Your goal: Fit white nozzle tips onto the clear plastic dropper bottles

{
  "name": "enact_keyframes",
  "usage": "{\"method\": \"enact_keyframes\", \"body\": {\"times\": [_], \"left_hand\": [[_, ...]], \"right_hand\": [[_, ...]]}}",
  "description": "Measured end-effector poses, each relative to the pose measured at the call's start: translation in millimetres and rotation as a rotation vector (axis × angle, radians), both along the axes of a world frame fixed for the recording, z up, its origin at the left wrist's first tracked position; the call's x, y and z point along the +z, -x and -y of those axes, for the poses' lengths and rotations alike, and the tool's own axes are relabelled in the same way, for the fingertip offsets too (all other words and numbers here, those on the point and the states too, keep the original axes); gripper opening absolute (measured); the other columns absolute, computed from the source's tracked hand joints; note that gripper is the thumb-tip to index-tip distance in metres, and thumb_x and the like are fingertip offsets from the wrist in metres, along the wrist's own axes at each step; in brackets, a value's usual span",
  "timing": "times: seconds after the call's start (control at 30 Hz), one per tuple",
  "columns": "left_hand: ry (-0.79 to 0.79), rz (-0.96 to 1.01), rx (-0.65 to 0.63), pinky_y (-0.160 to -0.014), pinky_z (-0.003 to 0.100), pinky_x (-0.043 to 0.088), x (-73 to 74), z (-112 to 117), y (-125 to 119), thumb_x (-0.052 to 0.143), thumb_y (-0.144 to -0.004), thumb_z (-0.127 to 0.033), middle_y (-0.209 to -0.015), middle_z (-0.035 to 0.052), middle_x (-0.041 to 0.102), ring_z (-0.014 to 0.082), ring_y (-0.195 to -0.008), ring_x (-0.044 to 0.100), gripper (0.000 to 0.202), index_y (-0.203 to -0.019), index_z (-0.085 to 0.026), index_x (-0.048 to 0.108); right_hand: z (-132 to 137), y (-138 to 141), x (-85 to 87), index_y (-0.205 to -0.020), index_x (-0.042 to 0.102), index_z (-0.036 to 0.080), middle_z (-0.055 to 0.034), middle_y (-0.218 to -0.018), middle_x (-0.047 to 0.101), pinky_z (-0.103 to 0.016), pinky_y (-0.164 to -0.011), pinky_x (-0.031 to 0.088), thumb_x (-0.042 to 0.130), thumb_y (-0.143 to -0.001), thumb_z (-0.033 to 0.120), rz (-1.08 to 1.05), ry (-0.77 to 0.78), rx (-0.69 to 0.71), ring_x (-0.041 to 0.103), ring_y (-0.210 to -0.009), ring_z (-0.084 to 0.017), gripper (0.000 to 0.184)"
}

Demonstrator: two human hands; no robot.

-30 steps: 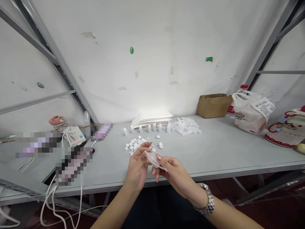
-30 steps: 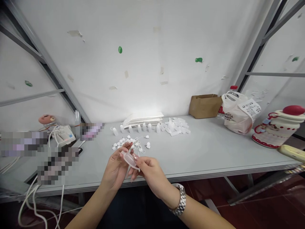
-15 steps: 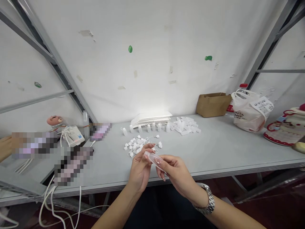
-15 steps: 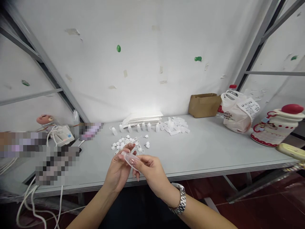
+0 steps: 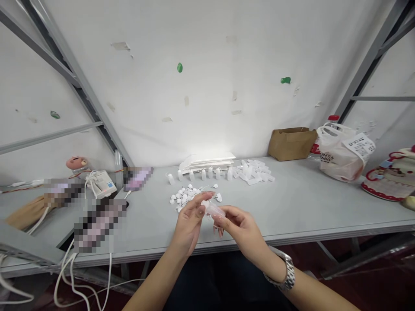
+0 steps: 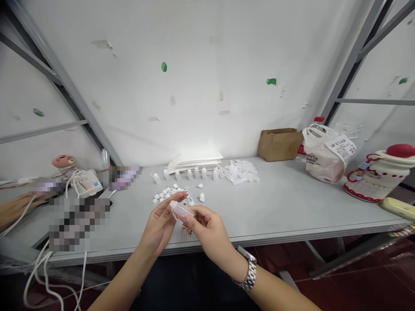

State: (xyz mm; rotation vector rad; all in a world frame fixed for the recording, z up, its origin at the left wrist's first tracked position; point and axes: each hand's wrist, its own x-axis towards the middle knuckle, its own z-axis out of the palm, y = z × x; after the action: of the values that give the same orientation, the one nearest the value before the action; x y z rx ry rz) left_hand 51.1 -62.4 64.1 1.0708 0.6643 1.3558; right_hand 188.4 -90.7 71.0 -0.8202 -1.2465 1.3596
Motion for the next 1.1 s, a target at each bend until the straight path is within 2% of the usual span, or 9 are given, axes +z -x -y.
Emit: {"method": "enact_keyframes", "body": {"times": [0.17,0.27,0.37,0.57,0.7,0.87,1.0,1.1], "left_hand": [[0.027,0.086,-0.004,-0.092,0.033,0.04,2.9,8.5,-1.2,0.069,-0.073,-0.038,-0.108,0.0071,0.059,0.0258,-0.116,0.046,0.02,-0.081,-0.021,0.074],[0.043,0.102,-0.018,-0.09,0.032,0.042,2.7,13.1,-4.8,0.067,-0.074,-0.035,-0.108,0.007,0.056,0.0253,-0.113,0.047,0.017,-0.078,-0.019,0.074],[0.034,0.108,-0.042,-0.082,0.029,0.046,1.8,15.8,-7.9,0.064,-0.077,-0.035,-0.109,0.0075,0.054,0.0245,-0.11,0.048,0.019,-0.079,-0.019,0.073],[0.065,0.125,-0.083,-0.077,0.023,0.046,5.0,19.2,-8.9,0.066,-0.076,-0.031,-0.108,0.0063,0.053,0.0217,-0.109,0.047,0.014,-0.079,-0.019,0.073],[0.078,0.144,-0.119,-0.079,0.023,0.045,5.8,19.2,-8.3,0.067,-0.076,-0.028,-0.106,0.0052,0.053,0.0212,-0.11,0.047,0.01,-0.078,-0.02,0.072],[0.068,0.079,-0.063,-0.09,0.025,0.041,4.7,15.2,-4.2,0.065,-0.078,-0.029,-0.11,0.0067,0.054,0.0219,-0.115,0.045,0.016,-0.085,-0.018,0.073],[0.049,0.091,-0.072,-0.088,0.025,0.042,4.5,14.3,-2.5,0.063,-0.079,-0.035,-0.11,0.0066,0.053,0.022,-0.114,0.044,0.021,-0.081,-0.017,0.073],[0.063,0.119,-0.022,-0.085,0.022,0.042,2.6,16.4,-6.4,0.065,-0.078,-0.033,-0.107,0.0045,0.054,0.0192,-0.111,0.045,0.017,-0.075,-0.018,0.073]], "right_hand": [[8.4,0.2,-7.9,-0.099,0.062,0.02,-0.0033,-0.079,0.062,-0.03,-0.066,0.045,0.056,-0.085,0.024,0.362,-0.421,-0.275,0.055,-0.07,-0.016,0.016],[11.2,-0.5,-11.7,-0.107,0.058,0.018,-0.0067,-0.082,0.063,-0.031,-0.065,0.046,0.054,-0.085,0.013,0.54,-0.728,-0.378,0.053,-0.07,-0.017,0.023],[13.8,-1.0,-13.3,-0.115,0.051,0.016,-0.0098,-0.086,0.063,-0.032,-0.062,0.046,0.052,-0.084,0.008,0.659,-0.911,-0.436,0.05,-0.069,-0.018,0.032],[15.8,1.3,-13.0,-0.114,0.05,0.009,-0.0085,-0.073,0.057,-0.03,-0.052,0.043,0.05,-0.085,0.009,0.785,-1.064,-0.557,0.045,-0.061,-0.017,0.029],[14.1,2.8,-13.5,-0.112,0.049,0.008,-0.0074,-0.071,0.054,-0.03,-0.051,0.043,0.048,-0.086,0.009,0.835,-1.093,-0.577,0.044,-0.06,-0.017,0.026],[11.5,1.3,-12.5,-0.109,0.049,0.009,-0.0074,-0.071,0.054,-0.03,-0.052,0.042,0.048,-0.087,0.009,0.906,-1.093,-0.585,0.042,-0.059,-0.016,0.022],[11.0,-0.1,-11.0,-0.109,0.049,0.007,-0.0077,-0.07,0.055,-0.029,-0.053,0.043,0.048,-0.087,0.009,0.906,-1.096,-0.558,0.043,-0.06,-0.016,0.022],[11.0,1.3,-12.0,-0.108,0.05,0.008,-0.0081,-0.071,0.056,-0.03,-0.052,0.043,0.047,-0.088,0.009,0.923,-1.119,-0.566,0.044,-0.06,-0.016,0.021]]}}
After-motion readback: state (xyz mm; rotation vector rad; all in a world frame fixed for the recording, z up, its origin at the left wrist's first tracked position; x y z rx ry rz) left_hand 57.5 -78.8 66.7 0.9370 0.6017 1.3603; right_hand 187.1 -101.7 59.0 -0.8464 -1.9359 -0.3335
